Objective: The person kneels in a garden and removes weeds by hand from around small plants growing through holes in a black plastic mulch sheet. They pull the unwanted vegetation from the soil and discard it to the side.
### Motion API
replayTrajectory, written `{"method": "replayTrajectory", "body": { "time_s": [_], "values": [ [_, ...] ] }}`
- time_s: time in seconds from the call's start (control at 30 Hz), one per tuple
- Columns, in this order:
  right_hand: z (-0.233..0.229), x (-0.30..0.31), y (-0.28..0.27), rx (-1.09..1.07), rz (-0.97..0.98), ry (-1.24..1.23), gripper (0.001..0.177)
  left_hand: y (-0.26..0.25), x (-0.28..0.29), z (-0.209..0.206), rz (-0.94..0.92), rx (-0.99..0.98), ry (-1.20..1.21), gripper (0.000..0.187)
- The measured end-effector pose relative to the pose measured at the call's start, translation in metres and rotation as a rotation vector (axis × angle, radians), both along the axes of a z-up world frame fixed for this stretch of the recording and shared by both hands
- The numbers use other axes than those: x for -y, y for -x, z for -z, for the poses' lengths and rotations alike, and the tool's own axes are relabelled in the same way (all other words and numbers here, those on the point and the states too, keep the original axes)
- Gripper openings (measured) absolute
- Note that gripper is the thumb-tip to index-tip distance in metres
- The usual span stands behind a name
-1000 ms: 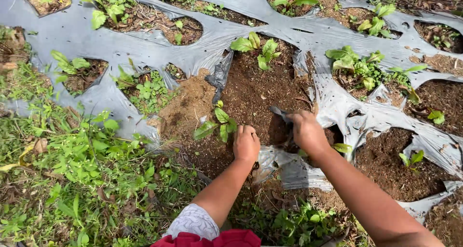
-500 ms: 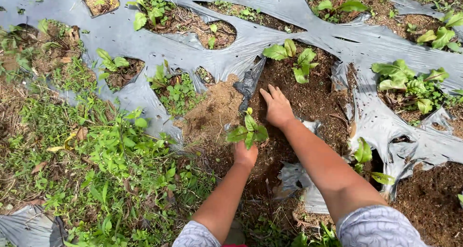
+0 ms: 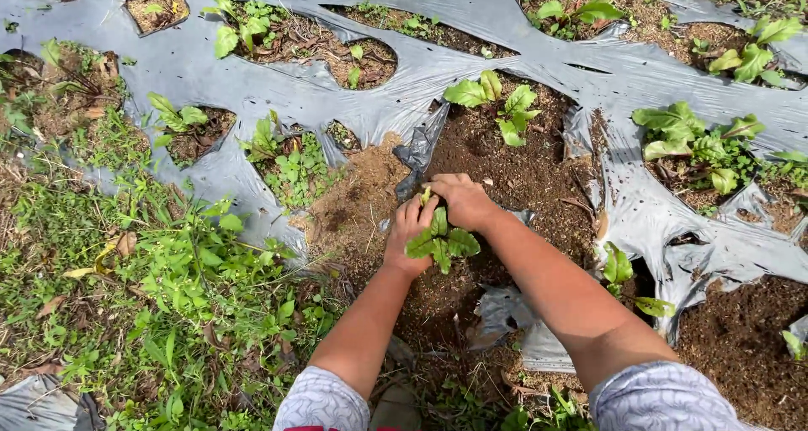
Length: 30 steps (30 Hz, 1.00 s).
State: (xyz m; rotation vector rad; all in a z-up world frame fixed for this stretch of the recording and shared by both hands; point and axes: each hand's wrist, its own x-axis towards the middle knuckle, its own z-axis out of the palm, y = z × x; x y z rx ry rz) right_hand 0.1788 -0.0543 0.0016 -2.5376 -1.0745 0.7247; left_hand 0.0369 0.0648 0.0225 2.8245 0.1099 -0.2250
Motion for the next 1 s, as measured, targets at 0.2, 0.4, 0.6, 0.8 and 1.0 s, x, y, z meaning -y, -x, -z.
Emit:
{"method": "replayTrajectory", "body": {
  "time_s": [0.2, 0.4, 0.6, 0.8, 1.0],
  "values": [
    [0.054, 0.032, -0.006, 0.318, -0.003, 0.452, 0.046, -0.029, -0.021, 0.043, 0.038, -0.376, -0.227, 0.086],
    [-0.037, 0.050, 0.067, 0.195, 0.090, 0.495, 0.036, 0.026, 0.000, 0.044, -0.776, -0.492, 0.907, 0.082],
    [0.026, 0.046, 0.095, -0.069, 0.139, 0.297, 0.039, 0.008, 0.017, 0.038, -0.177, -0.638, 0.211, 0.047],
    [-0.004, 0.061, 0.108, -0.135, 0.344, -0.153, 0.065, 0.010, 0.030, -0.033, -0.585, -0.247, 0.759, 0.081],
    [0.015, 0.067, 0.135, 0.199, 0.016, -0.031, 0.035, 0.020, 0.039, 0.014, -0.566, -0.314, 0.608, 0.078]
  ]
}}
